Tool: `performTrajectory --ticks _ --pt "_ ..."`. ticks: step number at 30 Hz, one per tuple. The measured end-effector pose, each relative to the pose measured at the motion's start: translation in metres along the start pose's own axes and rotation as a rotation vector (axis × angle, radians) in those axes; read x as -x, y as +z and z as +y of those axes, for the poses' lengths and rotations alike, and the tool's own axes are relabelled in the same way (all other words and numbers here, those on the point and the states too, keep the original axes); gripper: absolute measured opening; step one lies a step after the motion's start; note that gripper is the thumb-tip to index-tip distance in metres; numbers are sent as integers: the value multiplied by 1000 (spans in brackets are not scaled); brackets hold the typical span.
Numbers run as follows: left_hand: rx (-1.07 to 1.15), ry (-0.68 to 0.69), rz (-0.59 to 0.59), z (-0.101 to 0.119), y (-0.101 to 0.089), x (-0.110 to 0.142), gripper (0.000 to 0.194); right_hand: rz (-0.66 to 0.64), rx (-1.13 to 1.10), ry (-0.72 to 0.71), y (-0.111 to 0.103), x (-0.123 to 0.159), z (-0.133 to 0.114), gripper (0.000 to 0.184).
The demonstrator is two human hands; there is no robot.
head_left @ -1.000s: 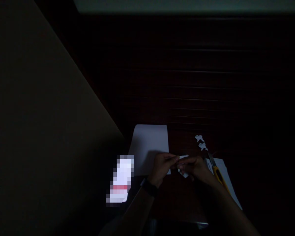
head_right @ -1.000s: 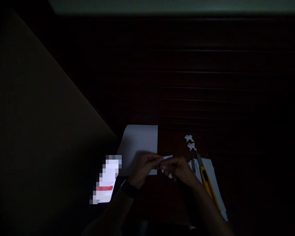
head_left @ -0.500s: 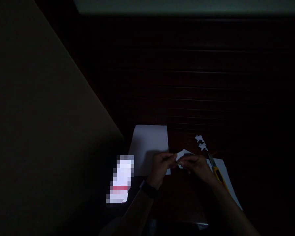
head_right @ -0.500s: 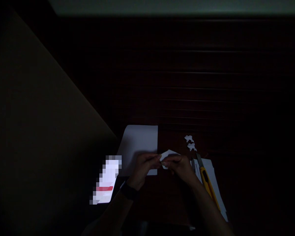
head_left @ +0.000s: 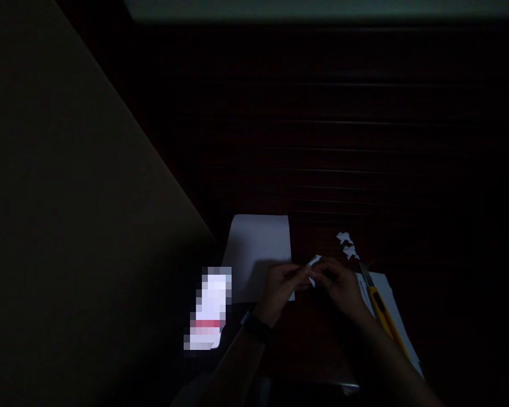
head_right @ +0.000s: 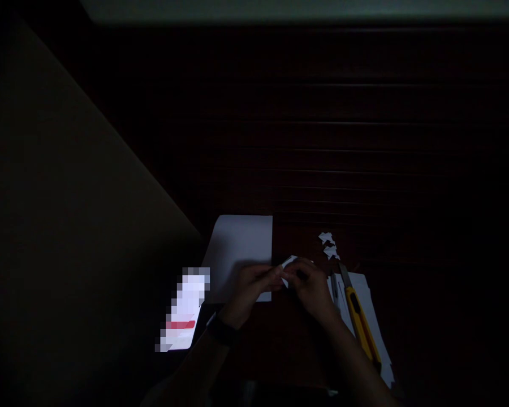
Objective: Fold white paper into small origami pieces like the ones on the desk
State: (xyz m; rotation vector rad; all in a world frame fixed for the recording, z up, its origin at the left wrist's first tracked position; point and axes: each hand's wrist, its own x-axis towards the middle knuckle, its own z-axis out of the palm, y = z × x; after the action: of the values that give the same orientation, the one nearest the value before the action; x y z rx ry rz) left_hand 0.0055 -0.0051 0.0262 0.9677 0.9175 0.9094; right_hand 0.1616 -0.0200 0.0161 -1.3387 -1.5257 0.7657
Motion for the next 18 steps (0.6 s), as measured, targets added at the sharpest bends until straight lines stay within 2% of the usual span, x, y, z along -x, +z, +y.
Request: performTrajectory --ticks 2,8,18 --pt "-7 34 18 -2 1 -1 35 25 20 -32 2 1 1 10" --pt "-16 28 107 -4 3 -5 35 71 13 -78 3 3 0 6" --pt "-82 71 108 -5 4 -8 32 82 1 -37 7 2 -3 7"
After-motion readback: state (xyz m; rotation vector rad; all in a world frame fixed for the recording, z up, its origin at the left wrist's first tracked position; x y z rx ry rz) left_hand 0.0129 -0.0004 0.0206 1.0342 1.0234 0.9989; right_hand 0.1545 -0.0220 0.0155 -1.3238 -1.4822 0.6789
